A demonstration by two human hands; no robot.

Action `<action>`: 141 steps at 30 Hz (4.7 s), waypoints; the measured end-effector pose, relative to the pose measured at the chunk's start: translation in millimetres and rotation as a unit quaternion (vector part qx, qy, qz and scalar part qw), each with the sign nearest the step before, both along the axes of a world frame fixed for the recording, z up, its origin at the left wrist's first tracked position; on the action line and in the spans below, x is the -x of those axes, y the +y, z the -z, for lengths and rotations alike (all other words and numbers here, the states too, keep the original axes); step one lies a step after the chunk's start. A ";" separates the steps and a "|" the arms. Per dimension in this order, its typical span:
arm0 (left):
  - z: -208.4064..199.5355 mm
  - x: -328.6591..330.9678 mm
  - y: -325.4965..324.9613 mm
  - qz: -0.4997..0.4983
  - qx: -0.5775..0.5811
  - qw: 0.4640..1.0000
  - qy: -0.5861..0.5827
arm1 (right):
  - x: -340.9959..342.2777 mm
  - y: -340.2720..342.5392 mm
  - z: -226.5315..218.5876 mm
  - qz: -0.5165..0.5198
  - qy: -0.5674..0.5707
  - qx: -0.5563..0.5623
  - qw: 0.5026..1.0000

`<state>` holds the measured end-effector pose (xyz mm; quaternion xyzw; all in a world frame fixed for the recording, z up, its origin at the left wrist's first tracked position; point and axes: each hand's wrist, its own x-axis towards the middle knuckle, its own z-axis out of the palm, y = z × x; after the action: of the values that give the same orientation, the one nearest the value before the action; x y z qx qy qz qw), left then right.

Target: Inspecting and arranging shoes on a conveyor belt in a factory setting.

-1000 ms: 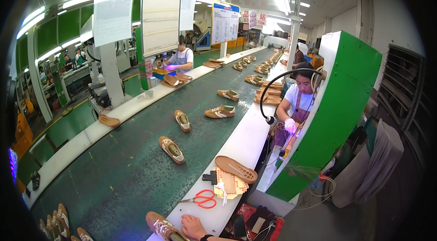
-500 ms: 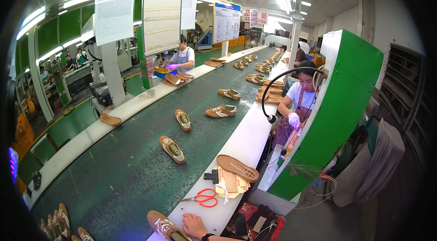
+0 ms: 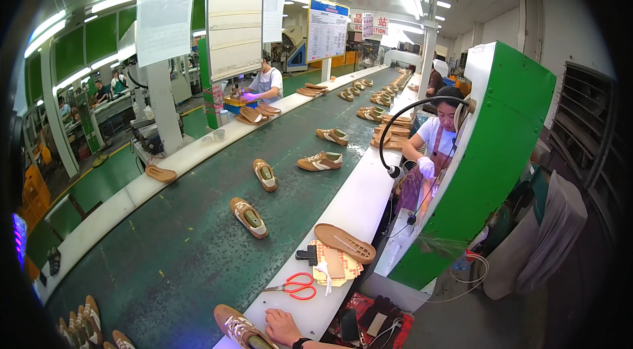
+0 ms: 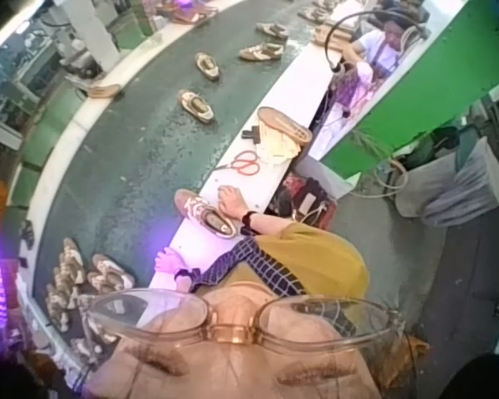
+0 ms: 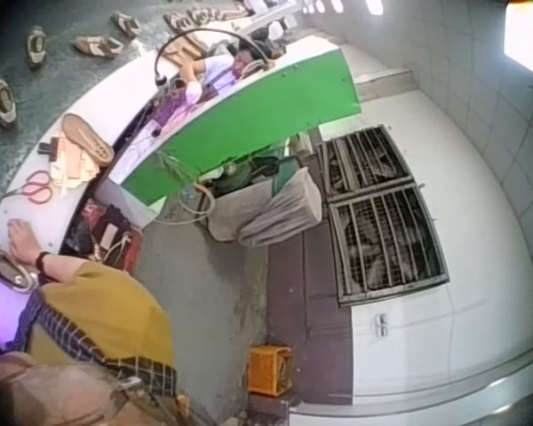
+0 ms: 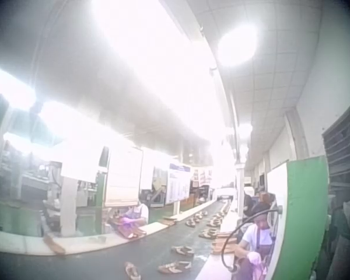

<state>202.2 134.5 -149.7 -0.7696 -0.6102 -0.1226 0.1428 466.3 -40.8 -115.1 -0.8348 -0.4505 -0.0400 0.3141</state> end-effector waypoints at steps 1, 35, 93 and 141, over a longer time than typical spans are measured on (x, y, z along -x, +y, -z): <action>0.7 0.4 0.2 0.000 0.000 1.000 0.000 | -0.1 -0.1 0.4 0.000 0.000 0.000 1.000; -7.8 -1.8 -3.2 -0.003 0.016 1.000 -0.025 | -2.2 0.6 13.0 -0.002 -0.008 -0.010 1.000; 18.4 -10.5 1.2 -0.052 0.105 0.988 -0.105 | 61.5 -0.9 -399.3 -0.837 0.187 -0.363 0.365; 15.9 -11.4 3.0 -0.036 0.091 0.989 -0.114 | 67.4 33.2 -381.1 -0.875 0.078 -0.374 0.297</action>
<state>213.6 137.5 -165.6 -0.7378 -0.6586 -0.1482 0.0064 398.9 -7.6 265.9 0.2608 -0.8248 0.1591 0.4758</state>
